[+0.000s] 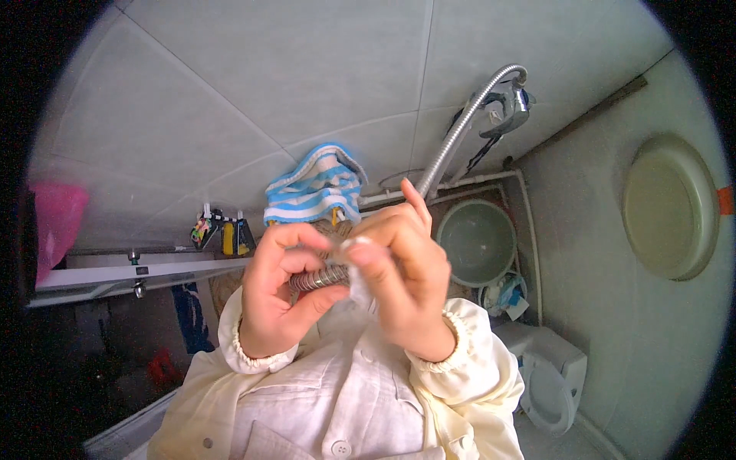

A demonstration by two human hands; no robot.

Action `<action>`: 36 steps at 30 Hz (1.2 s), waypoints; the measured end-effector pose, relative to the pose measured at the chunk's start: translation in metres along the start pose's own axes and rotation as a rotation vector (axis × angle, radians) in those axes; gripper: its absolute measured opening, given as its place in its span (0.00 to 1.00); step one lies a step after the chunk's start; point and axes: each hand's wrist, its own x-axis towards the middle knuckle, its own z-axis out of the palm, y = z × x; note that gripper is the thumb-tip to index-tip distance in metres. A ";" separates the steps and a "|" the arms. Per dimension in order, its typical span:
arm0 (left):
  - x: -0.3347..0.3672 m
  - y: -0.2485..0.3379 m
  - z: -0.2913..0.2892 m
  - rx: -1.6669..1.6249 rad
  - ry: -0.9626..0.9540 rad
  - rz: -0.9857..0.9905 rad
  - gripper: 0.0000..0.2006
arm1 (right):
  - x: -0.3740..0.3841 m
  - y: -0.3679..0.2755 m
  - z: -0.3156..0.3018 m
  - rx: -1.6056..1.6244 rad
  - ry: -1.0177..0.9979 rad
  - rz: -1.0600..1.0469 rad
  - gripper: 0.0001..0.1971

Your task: The person wipes a shower hose with a wet wipe, places a bottle onto the window sill, and wipes the shower hose again with the wipe.

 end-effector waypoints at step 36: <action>0.016 0.044 0.060 0.114 0.097 -0.144 0.12 | 0.008 0.010 -0.079 -0.087 -0.025 -0.327 0.16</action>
